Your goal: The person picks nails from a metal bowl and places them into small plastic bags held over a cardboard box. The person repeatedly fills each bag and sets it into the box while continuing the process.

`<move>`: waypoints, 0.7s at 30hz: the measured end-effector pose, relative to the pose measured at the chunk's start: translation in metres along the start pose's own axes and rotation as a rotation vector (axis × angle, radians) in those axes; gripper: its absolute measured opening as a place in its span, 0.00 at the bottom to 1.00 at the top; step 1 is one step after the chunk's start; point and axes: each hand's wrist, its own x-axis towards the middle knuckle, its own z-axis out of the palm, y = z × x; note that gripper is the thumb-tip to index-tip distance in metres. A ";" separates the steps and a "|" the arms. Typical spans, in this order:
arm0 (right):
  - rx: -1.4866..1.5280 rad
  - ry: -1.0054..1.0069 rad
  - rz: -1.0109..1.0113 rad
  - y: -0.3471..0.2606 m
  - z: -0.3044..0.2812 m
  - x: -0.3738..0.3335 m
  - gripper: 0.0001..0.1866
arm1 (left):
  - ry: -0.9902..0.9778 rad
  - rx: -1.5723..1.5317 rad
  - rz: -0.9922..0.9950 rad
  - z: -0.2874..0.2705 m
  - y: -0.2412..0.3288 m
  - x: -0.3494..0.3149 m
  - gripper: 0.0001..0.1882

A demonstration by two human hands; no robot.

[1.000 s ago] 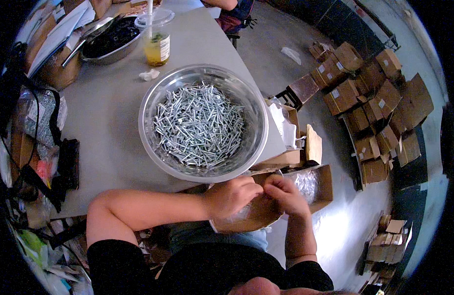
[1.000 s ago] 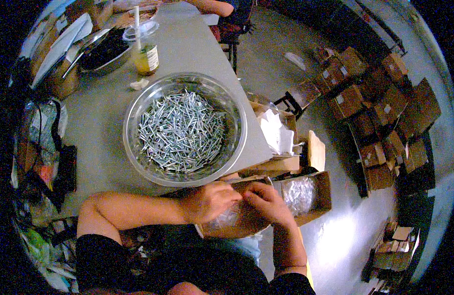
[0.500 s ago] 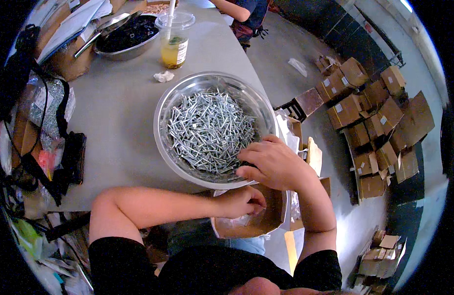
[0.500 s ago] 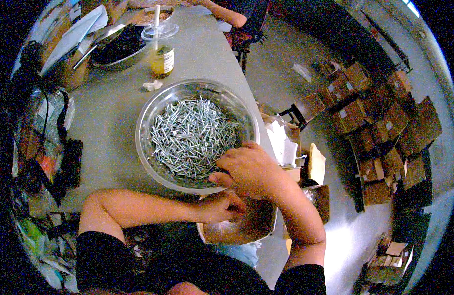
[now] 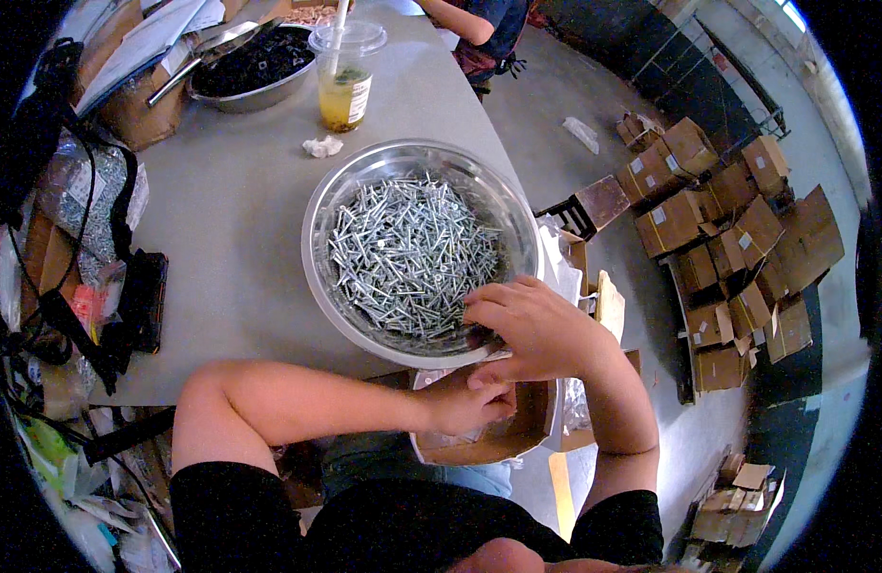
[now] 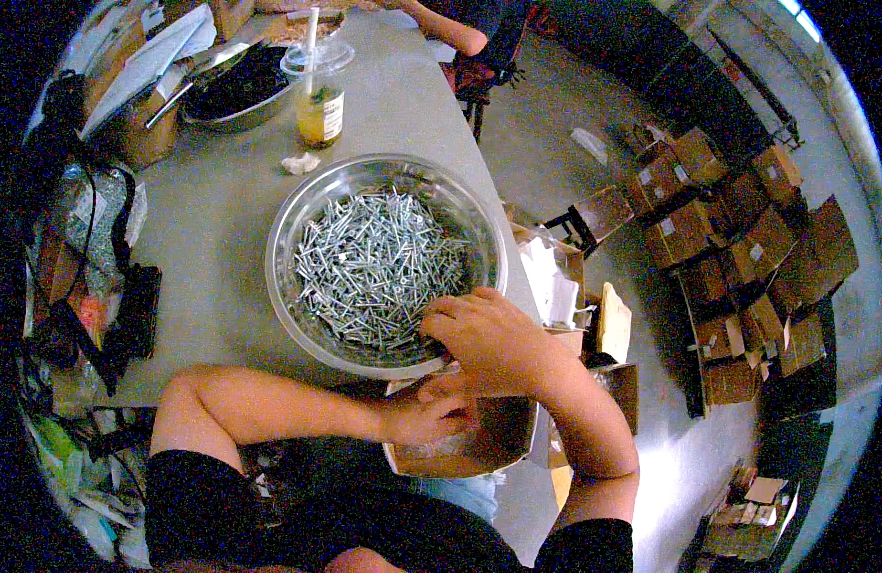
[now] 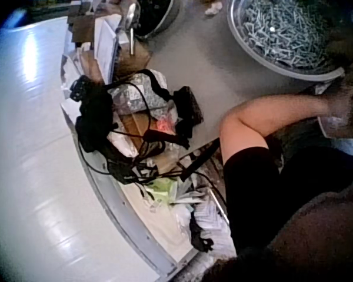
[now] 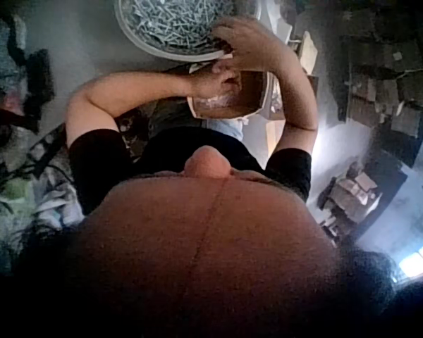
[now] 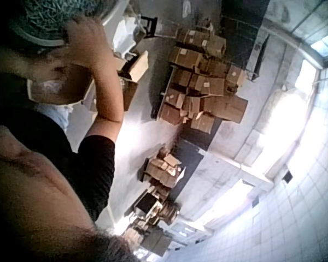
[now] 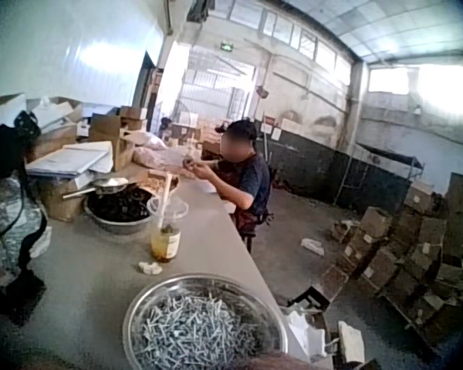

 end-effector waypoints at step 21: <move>0.106 0.107 -0.058 -0.016 -0.010 -0.011 0.10 | -0.266 -0.223 -0.407 -0.024 0.015 0.016 0.13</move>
